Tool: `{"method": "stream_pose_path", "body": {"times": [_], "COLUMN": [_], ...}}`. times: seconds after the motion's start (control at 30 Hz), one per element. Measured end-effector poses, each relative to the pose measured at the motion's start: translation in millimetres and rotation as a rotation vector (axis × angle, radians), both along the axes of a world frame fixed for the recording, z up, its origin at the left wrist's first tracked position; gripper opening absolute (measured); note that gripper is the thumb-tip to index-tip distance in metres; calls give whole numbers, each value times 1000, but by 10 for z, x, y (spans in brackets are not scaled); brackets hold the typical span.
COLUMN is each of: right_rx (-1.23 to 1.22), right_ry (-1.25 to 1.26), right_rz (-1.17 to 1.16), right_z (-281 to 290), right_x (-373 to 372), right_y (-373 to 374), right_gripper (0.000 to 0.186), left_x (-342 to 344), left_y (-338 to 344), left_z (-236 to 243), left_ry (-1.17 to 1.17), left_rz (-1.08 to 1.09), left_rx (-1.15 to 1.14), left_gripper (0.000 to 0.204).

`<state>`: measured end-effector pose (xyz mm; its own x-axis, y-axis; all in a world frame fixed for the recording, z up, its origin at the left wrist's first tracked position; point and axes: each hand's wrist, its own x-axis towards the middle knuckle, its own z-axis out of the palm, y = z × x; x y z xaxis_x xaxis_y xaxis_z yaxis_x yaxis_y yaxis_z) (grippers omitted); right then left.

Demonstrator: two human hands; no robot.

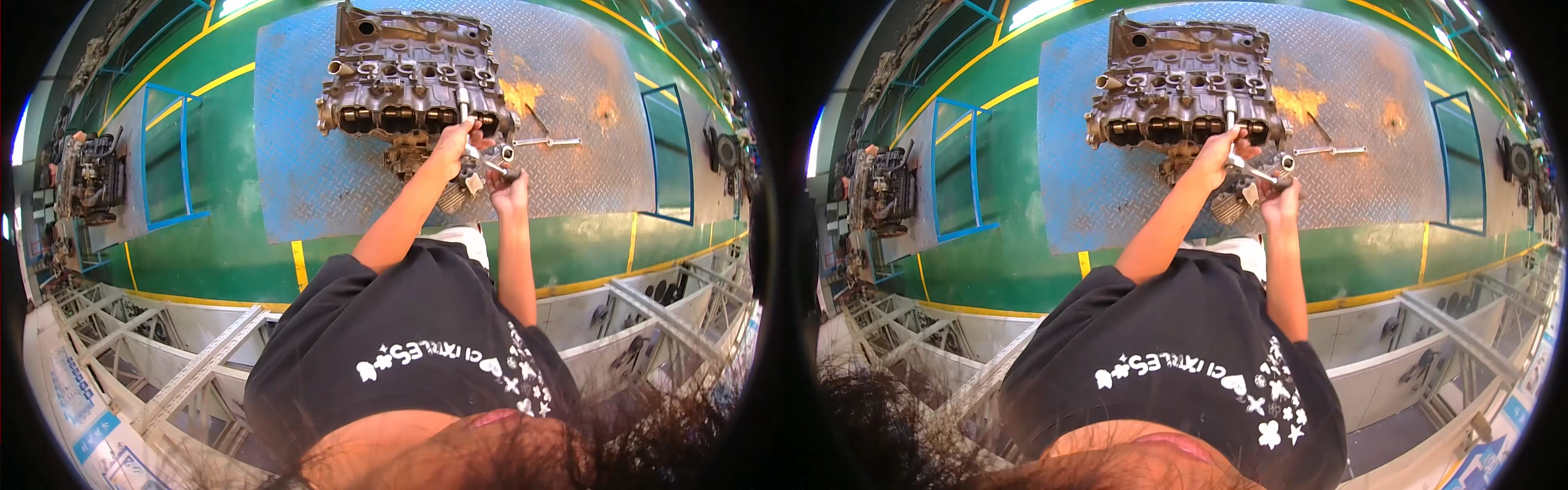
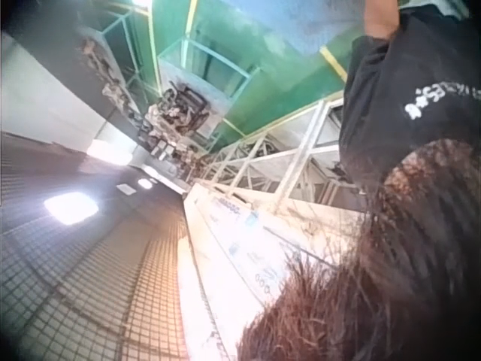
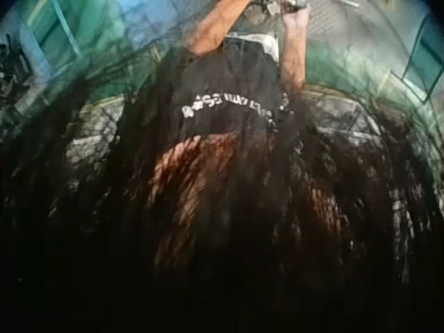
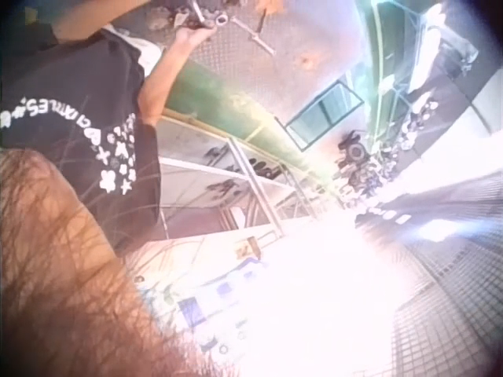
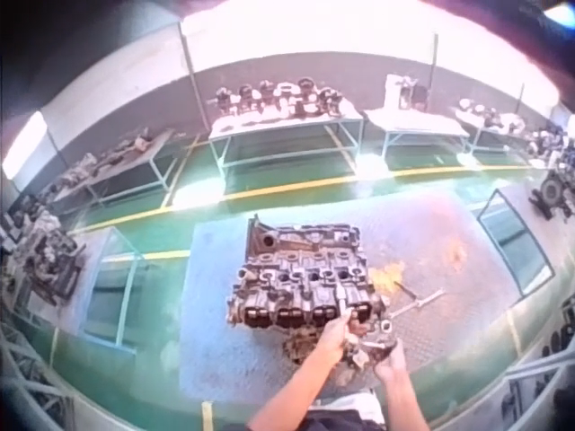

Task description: The person uses a ratchet and socket to work on an engine cylinder head, handling small parts by hand and using the tool to secure or loosen components.

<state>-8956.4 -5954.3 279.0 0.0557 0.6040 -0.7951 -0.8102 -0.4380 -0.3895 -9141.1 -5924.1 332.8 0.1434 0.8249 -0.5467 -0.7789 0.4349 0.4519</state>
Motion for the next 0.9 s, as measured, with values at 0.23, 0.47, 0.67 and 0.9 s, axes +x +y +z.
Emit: {"method": "stream_pose_path", "body": {"times": [0.23, 0.47, 0.67, 0.9], "right_rx": [522, 920, 1017, 951], "right_ry": [-271, -458, -706, -817], "right_rz": [-35, 229, 292, 477], "right_z": [1154, 1756, 2015, 2044], "right_x": [195, -50, -512, -829], "right_y": [-296, -322, -78, 473], "right_gripper": [31, 29, 23, 30], "left_x": [212, 207, 139, 64], "left_y": [-562, -754, -363, -104], "left_z": [435, 605, 417, 152], "left_ry": [-100, -151, -410, -587], "left_rz": [-82, -42, 94, 142], "left_rx": [43, -77, -26, -86], "left_gripper": [33, 39, 31, 29]}}
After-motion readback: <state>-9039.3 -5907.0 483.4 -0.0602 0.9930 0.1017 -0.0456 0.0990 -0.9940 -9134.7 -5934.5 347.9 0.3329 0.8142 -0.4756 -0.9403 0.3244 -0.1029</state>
